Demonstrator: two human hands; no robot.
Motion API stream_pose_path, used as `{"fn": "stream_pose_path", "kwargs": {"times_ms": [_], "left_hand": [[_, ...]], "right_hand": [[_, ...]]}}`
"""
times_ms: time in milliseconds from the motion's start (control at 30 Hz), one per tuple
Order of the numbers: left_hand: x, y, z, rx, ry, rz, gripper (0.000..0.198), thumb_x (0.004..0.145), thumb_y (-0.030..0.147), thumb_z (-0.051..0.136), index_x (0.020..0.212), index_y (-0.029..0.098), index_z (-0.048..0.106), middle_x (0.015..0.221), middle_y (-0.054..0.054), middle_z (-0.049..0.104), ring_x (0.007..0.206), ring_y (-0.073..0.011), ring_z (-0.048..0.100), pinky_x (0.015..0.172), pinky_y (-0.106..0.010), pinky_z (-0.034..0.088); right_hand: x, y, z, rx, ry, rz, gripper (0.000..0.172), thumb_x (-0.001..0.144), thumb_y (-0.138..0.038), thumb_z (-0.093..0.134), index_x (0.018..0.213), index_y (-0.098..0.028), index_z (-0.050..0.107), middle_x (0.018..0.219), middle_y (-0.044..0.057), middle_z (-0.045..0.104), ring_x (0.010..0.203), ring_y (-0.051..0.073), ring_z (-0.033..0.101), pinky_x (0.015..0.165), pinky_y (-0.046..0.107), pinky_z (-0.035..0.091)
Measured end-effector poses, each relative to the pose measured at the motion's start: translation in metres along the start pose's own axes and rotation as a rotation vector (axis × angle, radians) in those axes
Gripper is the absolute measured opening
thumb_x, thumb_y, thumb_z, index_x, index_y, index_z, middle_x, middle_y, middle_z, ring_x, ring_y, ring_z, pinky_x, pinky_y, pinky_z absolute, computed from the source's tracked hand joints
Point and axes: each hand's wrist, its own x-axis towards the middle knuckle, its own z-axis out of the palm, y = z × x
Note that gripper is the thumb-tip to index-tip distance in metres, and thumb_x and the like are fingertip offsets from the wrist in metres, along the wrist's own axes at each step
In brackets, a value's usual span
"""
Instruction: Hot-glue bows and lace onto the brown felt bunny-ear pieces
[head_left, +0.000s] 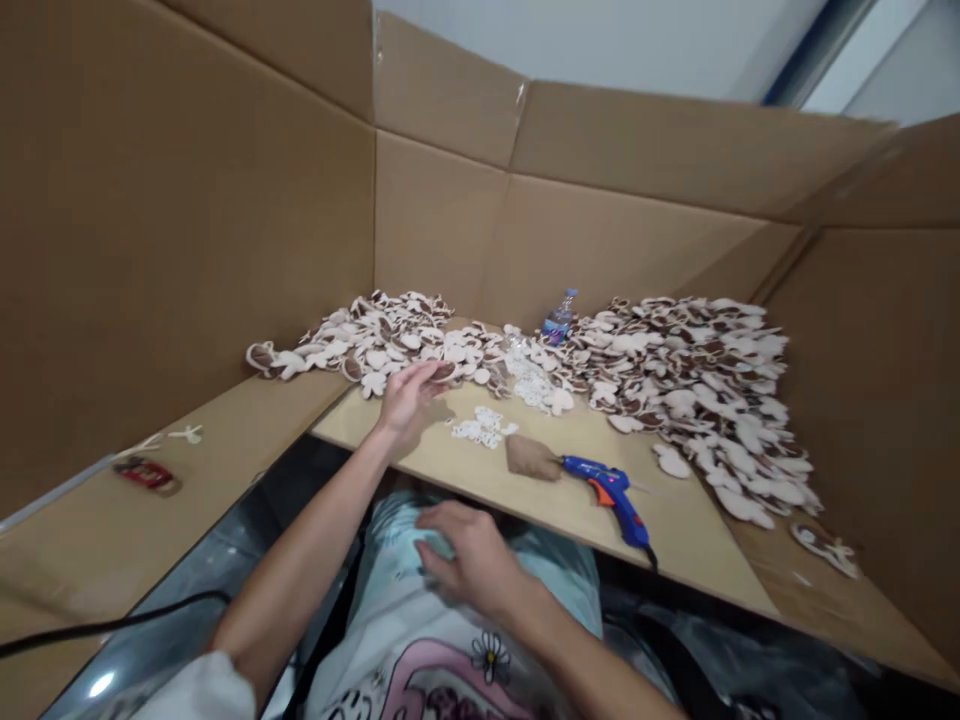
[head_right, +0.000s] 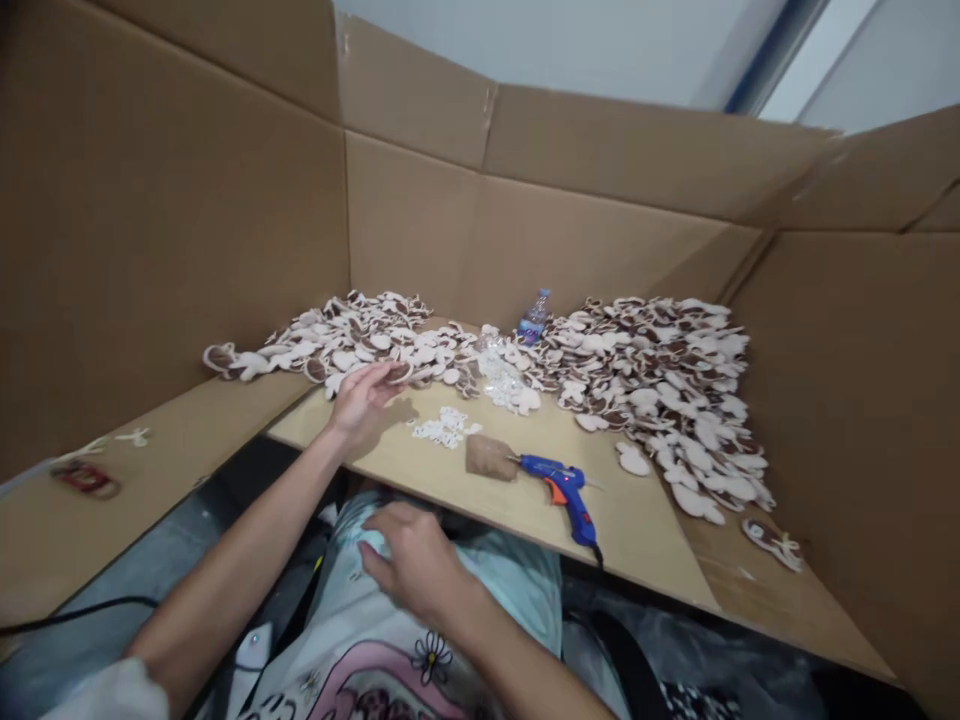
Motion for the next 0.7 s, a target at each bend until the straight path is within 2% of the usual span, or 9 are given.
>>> {"fn": "stream_pose_path", "kwargs": {"times_ms": [67, 100, 133, 200, 267, 467, 600, 700], "left_hand": [[-0.002, 0.005, 0.0, -0.026, -0.034, -0.011, 0.031, 0.067, 0.042, 0.078, 0.08, 0.015, 0.075, 0.091, -0.01, 0.078, 0.086, -0.0221, 0.072, 0.078, -0.034, 0.056], [-0.003, 0.008, 0.001, -0.036, -0.061, -0.016, 0.029, 0.066, 0.039, 0.079, 0.08, 0.014, 0.075, 0.091, -0.01, 0.078, 0.087, -0.0224, 0.072, 0.079, -0.034, 0.056], [-0.004, 0.012, 0.002, -0.047, -0.085, -0.018, 0.027, 0.066, 0.037, 0.08, 0.08, 0.014, 0.076, 0.09, -0.009, 0.078, 0.086, -0.0222, 0.072, 0.078, -0.034, 0.056], [-0.005, 0.018, 0.005, -0.071, -0.116, -0.017, 0.023, 0.067, 0.034, 0.08, 0.08, 0.015, 0.077, 0.089, -0.008, 0.078, 0.085, -0.0204, 0.071, 0.078, -0.032, 0.056], [-0.004, 0.023, 0.006, -0.092, -0.133, -0.017, 0.019, 0.069, 0.032, 0.078, 0.079, 0.017, 0.077, 0.087, -0.006, 0.078, 0.082, -0.0182, 0.071, 0.076, -0.031, 0.056], [-0.005, 0.026, 0.006, -0.127, -0.21, -0.03, 0.013, 0.071, 0.028, 0.077, 0.078, 0.017, 0.077, 0.087, -0.005, 0.077, 0.08, -0.0161, 0.069, 0.075, -0.03, 0.054], [-0.01, 0.027, 0.009, -0.082, -0.231, -0.066, 0.015, 0.07, 0.028, 0.078, 0.08, 0.016, 0.077, 0.088, -0.007, 0.077, 0.08, -0.017, 0.069, 0.075, -0.031, 0.054], [-0.014, 0.03, 0.015, -0.063, -0.255, -0.07, 0.014, 0.07, 0.025, 0.077, 0.081, 0.016, 0.078, 0.087, -0.006, 0.076, 0.08, -0.0167, 0.068, 0.072, -0.029, 0.054]], "right_hand": [[0.003, 0.002, 0.04, -0.028, -0.137, -0.033, 0.041, 0.085, -0.024, 0.066, 0.124, -0.013, 0.062, 0.125, 0.017, 0.066, 0.117, 0.027, 0.062, 0.098, 0.039, 0.049], [0.007, 0.007, 0.055, -0.031, -0.218, -0.08, 0.046, 0.083, -0.024, 0.069, 0.127, -0.015, 0.061, 0.133, 0.017, 0.063, 0.125, 0.028, 0.056, 0.103, 0.04, 0.046], [0.012, 0.013, 0.067, -0.031, -0.313, -0.141, 0.045, 0.082, -0.025, 0.071, 0.126, -0.018, 0.062, 0.135, 0.014, 0.062, 0.129, 0.027, 0.053, 0.106, 0.039, 0.043], [0.02, 0.027, 0.08, -0.034, -0.466, -0.233, 0.031, 0.085, -0.026, 0.069, 0.116, -0.022, 0.069, 0.13, 0.008, 0.066, 0.128, 0.022, 0.054, 0.106, 0.034, 0.041], [0.024, 0.037, 0.085, -0.041, -0.55, -0.271, 0.017, 0.089, -0.027, 0.066, 0.104, -0.022, 0.073, 0.123, 0.005, 0.071, 0.125, 0.021, 0.057, 0.104, 0.031, 0.041], [0.021, 0.036, 0.092, -0.042, -0.585, -0.259, 0.013, 0.09, -0.022, 0.063, 0.096, -0.024, 0.075, 0.117, 0.004, 0.073, 0.122, 0.023, 0.056, 0.102, 0.038, 0.037], [0.025, 0.033, 0.094, -0.002, -0.528, -0.216, 0.009, 0.085, -0.017, 0.068, 0.083, -0.021, 0.076, 0.111, 0.007, 0.074, 0.111, 0.027, 0.059, 0.096, 0.043, 0.039], [0.028, 0.033, 0.089, 0.075, -0.457, -0.189, 0.014, 0.083, -0.012, 0.067, 0.075, -0.019, 0.075, 0.094, 0.005, 0.077, 0.098, 0.022, 0.065, 0.092, 0.035, 0.044]]}}
